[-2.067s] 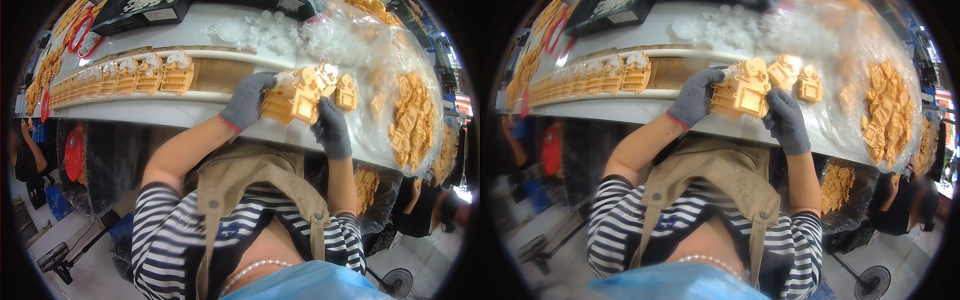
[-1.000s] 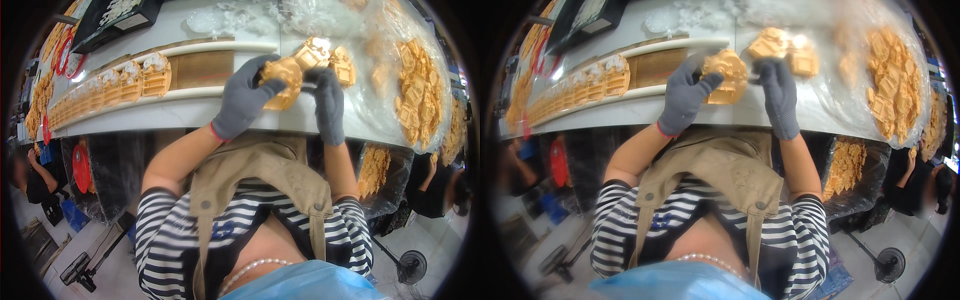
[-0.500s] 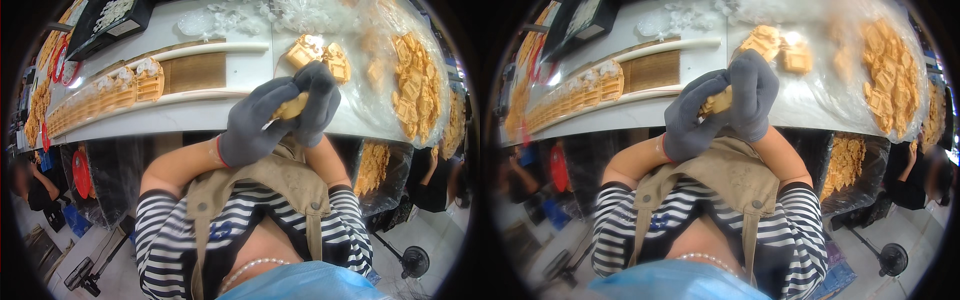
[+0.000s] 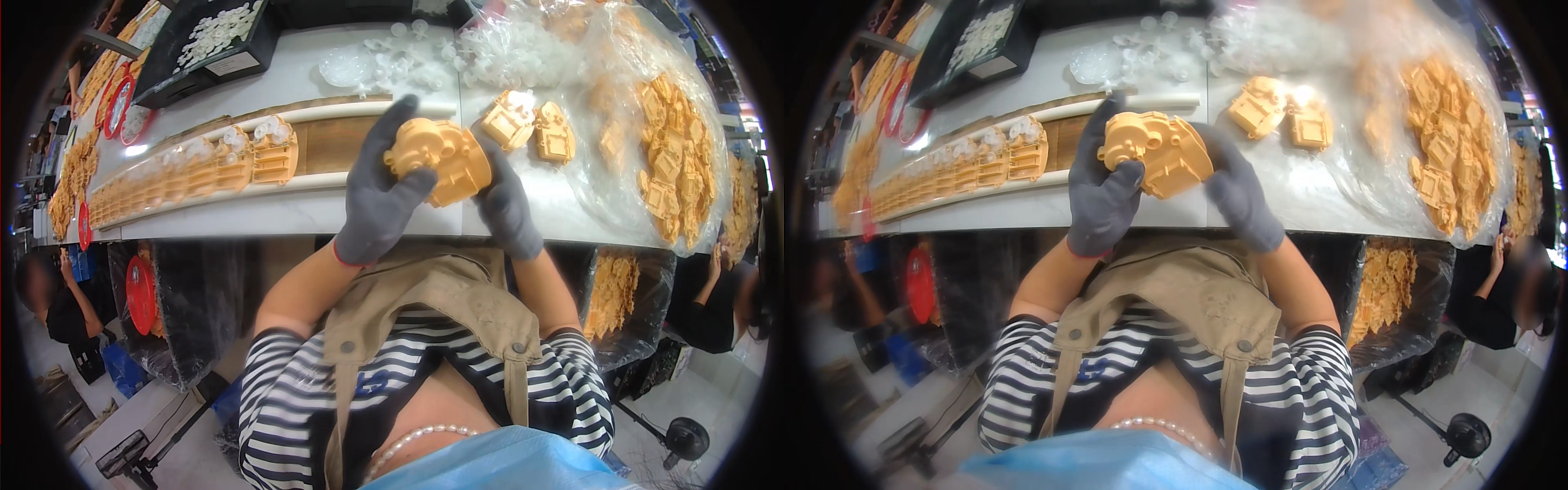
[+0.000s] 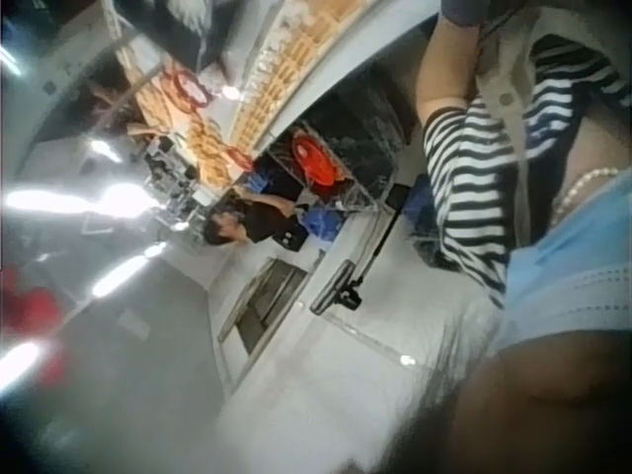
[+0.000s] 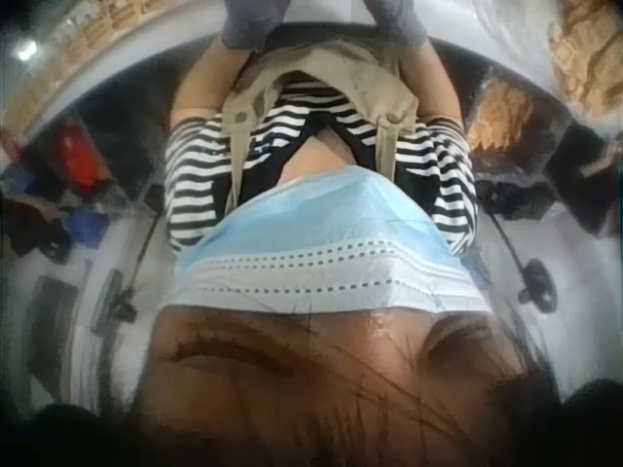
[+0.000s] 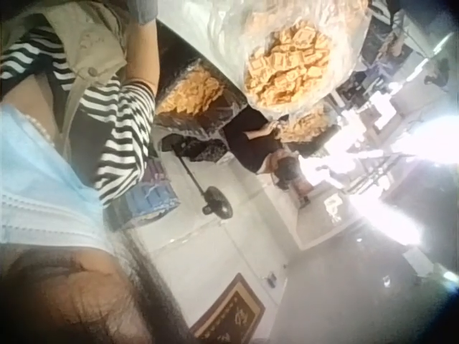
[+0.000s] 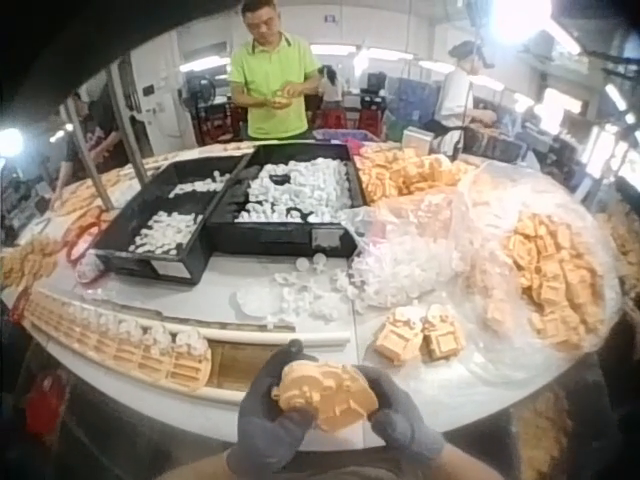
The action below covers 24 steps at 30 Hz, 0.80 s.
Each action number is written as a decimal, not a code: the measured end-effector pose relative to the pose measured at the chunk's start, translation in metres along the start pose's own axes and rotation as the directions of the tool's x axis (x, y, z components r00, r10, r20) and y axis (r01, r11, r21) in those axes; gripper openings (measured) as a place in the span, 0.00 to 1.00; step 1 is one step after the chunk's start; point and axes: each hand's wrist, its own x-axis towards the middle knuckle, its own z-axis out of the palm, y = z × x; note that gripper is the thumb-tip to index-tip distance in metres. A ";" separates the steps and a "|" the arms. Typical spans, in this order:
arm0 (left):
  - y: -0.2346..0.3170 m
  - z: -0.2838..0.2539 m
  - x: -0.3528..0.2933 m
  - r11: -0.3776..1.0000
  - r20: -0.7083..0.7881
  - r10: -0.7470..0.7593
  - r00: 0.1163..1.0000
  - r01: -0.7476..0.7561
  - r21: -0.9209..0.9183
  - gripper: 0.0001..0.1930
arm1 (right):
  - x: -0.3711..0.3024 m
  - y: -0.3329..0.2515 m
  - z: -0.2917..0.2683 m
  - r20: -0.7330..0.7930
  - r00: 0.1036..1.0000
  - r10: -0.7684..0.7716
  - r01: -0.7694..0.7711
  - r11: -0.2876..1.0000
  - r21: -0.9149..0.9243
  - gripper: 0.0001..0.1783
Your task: The person assembles a toy by hand, inserting toy gears and plastic pegs into a plastic toy housing.
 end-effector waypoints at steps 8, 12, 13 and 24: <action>0.009 -0.007 0.004 0.988 0.214 -0.148 0.966 0.154 -0.010 0.24 | 0.000 -0.034 0.004 0.108 0.906 -0.409 0.416 0.815 -0.404 0.29; 0.021 0.005 0.005 0.979 0.252 -0.177 0.952 0.144 0.142 0.19 | -0.002 -0.043 -0.002 0.068 0.940 -0.335 0.337 0.873 -0.354 0.28; 0.021 0.007 0.006 0.971 0.319 -0.144 0.937 0.072 0.227 0.17 | -0.003 -0.047 -0.005 0.138 0.897 -0.419 0.431 0.764 -0.479 0.28; 0.011 0.032 0.004 0.973 0.147 -0.139 0.979 0.107 0.206 0.13 | -0.008 -0.048 -0.018 0.133 0.869 -0.477 0.460 0.679 -0.572 0.26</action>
